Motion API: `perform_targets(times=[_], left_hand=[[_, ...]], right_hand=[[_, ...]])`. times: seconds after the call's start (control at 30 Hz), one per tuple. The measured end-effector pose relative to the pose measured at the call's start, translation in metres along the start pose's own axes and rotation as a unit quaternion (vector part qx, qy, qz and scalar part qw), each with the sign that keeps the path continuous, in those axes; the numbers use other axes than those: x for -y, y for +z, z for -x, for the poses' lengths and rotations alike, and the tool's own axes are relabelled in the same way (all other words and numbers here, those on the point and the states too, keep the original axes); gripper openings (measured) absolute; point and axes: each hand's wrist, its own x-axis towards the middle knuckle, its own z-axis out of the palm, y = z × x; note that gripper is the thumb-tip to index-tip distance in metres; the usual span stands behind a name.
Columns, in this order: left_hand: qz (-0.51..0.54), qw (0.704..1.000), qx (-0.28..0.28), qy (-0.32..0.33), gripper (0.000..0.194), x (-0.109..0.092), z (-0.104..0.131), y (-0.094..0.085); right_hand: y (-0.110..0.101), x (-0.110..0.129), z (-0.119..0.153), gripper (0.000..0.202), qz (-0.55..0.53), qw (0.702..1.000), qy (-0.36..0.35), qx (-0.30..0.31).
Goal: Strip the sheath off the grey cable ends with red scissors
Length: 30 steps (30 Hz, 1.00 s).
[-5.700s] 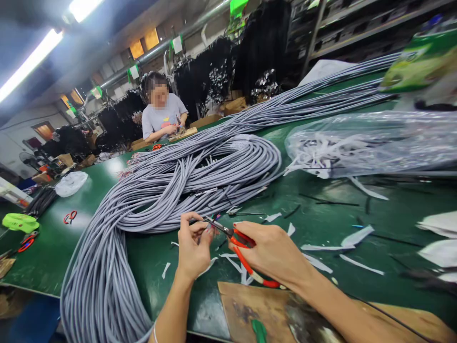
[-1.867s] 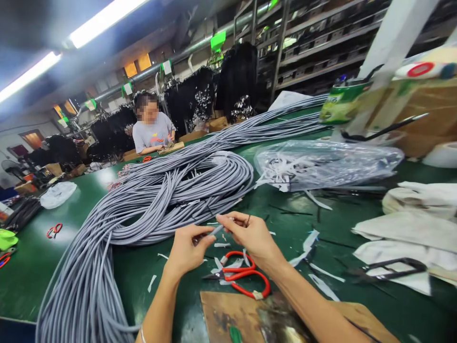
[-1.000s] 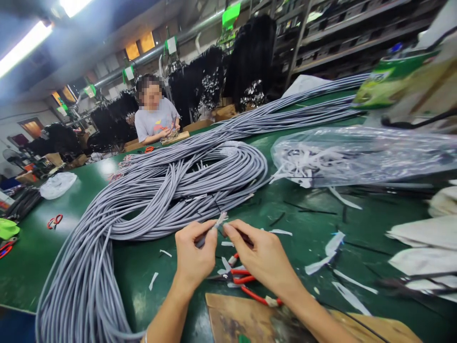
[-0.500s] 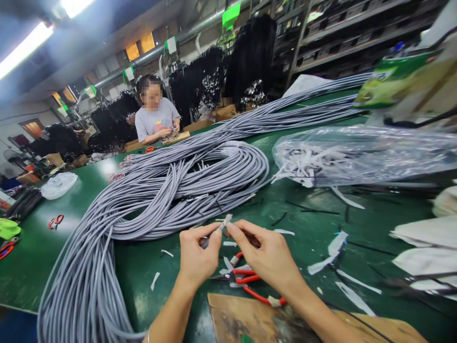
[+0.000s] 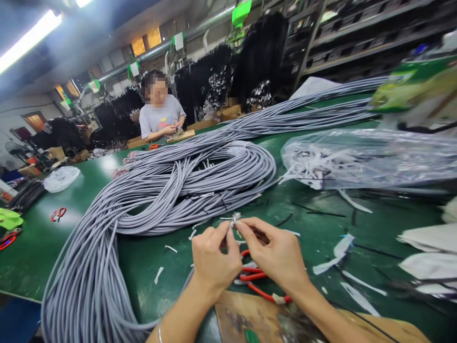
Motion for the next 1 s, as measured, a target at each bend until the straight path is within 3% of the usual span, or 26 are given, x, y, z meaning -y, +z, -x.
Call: perform_targets(times=[0.1,0.17,0.2,0.3,0.43,0.7,1.0], left_hand=[[0.039,0.998,0.029,-0.047,0.029,0.007,-0.005,0.000],[0.076,0.991,0.029,-0.109,0.029,0.015,-0.012,-0.002],[0.093,0.986,0.016,-0.137,0.028,0.019,-0.016,-0.003],[0.174,0.964,-0.026,-0.201,0.026,0.026,-0.022,-0.007],[0.285,0.925,-0.010,-0.249,0.028,0.021,-0.020,-0.009],[0.203,0.970,-0.037,-0.128,0.016,0.012,-0.014,-0.013],[0.174,0.979,-0.035,-0.097,0.014,0.009,-0.013,-0.015]], right_hand=[[-0.001,0.015,0.003,0.026,0.016,0.992,-0.123,-0.026],[0.000,0.024,0.005,0.031,-0.012,0.969,-0.247,0.022],[0.000,0.026,0.004,0.032,-0.020,0.960,-0.277,0.041],[0.001,0.016,0.001,0.028,0.041,0.984,-0.166,-0.045],[0.001,-0.005,-0.003,0.030,0.130,0.985,-0.105,-0.042],[0.000,0.001,-0.001,0.028,0.122,0.984,-0.118,-0.050],[-0.002,-0.001,0.000,0.028,0.149,0.977,-0.146,-0.054]])
